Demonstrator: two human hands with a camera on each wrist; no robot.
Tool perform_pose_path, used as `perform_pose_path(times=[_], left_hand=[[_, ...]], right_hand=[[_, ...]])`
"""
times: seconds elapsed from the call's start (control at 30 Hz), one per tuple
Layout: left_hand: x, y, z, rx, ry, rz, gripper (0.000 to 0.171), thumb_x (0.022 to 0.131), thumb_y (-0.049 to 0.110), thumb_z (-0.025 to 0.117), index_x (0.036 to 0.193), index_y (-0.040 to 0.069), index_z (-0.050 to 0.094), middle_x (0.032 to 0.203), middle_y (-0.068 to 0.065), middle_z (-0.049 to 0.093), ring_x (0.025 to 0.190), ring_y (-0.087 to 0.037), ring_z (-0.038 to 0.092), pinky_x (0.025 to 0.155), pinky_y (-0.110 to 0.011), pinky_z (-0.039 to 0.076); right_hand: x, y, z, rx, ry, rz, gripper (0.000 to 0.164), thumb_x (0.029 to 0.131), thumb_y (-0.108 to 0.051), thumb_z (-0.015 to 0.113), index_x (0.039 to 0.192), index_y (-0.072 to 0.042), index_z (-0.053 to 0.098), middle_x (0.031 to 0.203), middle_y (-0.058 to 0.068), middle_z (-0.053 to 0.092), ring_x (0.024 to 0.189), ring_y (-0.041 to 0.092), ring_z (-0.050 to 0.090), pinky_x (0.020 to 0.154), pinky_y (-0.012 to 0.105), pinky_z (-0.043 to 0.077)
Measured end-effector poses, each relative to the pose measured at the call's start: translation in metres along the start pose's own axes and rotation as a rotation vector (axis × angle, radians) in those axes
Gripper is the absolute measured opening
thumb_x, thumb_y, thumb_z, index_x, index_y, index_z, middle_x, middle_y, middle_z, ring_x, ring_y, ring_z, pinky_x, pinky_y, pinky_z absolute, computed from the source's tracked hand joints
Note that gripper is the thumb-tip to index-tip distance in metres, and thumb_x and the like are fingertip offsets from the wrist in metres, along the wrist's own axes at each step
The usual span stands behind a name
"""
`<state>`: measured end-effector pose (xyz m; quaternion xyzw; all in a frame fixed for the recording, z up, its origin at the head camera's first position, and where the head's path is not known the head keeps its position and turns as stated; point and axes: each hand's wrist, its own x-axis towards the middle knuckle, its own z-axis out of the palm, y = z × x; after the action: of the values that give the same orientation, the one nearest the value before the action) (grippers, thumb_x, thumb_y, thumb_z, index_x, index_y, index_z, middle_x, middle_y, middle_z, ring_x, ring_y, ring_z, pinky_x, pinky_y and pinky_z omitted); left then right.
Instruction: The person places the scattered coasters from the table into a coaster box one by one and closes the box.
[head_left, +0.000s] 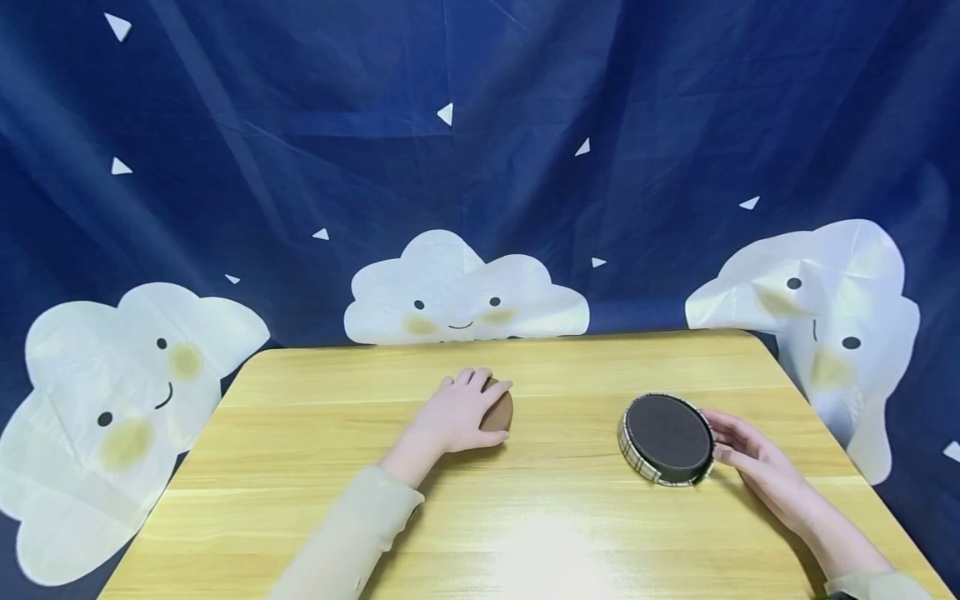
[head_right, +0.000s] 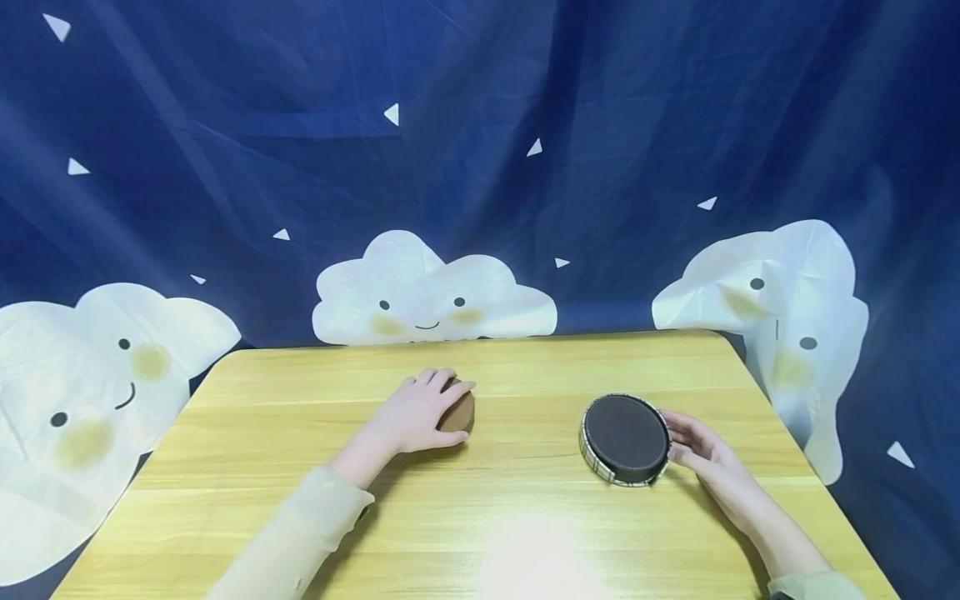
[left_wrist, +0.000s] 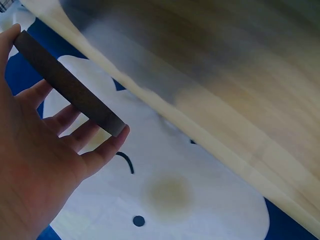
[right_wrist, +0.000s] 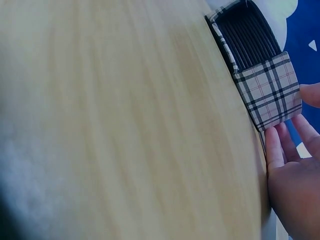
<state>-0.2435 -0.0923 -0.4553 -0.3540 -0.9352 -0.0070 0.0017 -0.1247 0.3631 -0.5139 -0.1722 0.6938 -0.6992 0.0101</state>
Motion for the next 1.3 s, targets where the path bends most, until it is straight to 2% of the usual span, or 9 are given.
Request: perform_pose_path(times=[0.43,0.8,1.3], left_hand=[[0.022,0.028,-0.009,0.046,0.012,0.059,0.080,0.094,0.067,0.064,0.161,0.028,0.044,0.154,-0.008,0.049,0.141,-0.030,0.050,0.108,-0.056,0.049],[0.043,0.059,-0.016,0.093,0.026,0.134,0.082,0.092,0.070,0.064,0.161,0.030,0.044,0.154,-0.005,0.050,0.139,-0.026,0.050,0.105,-0.051,0.049],[0.070,0.114,-0.024,0.147,0.060,0.241,0.080,0.091,0.074,0.061,0.159,0.035,0.046,0.149,0.002,0.052,0.133,-0.020,0.052,0.102,-0.042,0.049]], right_hand=[[0.001,0.002,-0.001,0.043,-0.031,-0.022,0.060,0.103,0.017,0.037,0.150,-0.016,0.054,0.141,-0.012,0.066,0.124,-0.002,0.063,0.101,0.010,0.046],[0.002,0.001,0.000,0.041,-0.032,-0.024,0.060,0.103,0.017,0.037,0.150,-0.016,0.055,0.141,-0.012,0.067,0.123,-0.001,0.063,0.101,0.011,0.046],[0.001,0.002,-0.001,0.040,-0.028,-0.016,0.060,0.103,0.017,0.037,0.149,-0.016,0.055,0.141,-0.012,0.066,0.124,-0.002,0.063,0.102,0.010,0.046]])
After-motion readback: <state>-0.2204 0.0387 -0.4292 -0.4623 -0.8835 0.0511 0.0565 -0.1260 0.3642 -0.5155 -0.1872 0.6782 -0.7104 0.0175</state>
